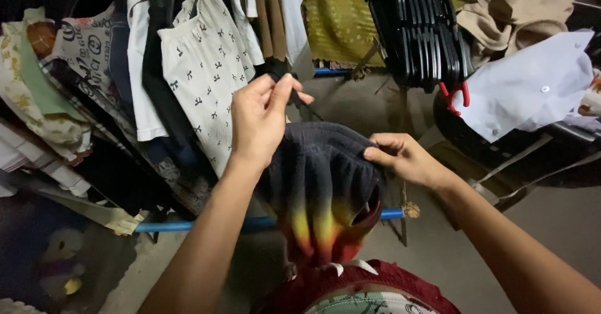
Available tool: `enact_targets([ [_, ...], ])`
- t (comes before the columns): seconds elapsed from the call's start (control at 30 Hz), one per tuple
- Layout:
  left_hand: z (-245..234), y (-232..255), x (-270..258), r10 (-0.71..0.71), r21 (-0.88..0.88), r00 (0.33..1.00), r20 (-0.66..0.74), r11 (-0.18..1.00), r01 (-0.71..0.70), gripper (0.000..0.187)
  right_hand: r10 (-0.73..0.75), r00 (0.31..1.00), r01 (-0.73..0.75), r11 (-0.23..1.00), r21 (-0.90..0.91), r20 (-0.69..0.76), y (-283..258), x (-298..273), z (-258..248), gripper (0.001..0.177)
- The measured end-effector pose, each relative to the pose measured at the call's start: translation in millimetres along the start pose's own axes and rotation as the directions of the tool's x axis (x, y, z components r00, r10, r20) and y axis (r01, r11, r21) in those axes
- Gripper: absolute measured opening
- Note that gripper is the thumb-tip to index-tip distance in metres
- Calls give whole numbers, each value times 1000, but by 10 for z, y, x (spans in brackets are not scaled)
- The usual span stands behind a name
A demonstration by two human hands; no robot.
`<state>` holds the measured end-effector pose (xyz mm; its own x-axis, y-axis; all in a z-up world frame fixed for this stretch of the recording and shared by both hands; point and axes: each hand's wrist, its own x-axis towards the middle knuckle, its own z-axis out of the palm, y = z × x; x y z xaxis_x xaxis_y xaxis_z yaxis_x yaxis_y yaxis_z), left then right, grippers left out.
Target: The person takes clothes from a laundry basket, places each item on a hanger, and hangs them on a metal clothing rack. Items handled include a black top, a patterned white top, a gradient-colored top, and a white top with red details.
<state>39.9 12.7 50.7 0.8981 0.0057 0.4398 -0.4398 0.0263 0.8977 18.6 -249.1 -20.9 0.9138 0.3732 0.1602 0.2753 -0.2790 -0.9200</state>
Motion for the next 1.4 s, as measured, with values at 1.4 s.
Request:
enact_targets([
  [1.4, 403, 84, -124, -316, -348, 942, -110, 900, 262, 25, -119, 912, -11, 950, -312, -394, -817, 210, 925, 10],
])
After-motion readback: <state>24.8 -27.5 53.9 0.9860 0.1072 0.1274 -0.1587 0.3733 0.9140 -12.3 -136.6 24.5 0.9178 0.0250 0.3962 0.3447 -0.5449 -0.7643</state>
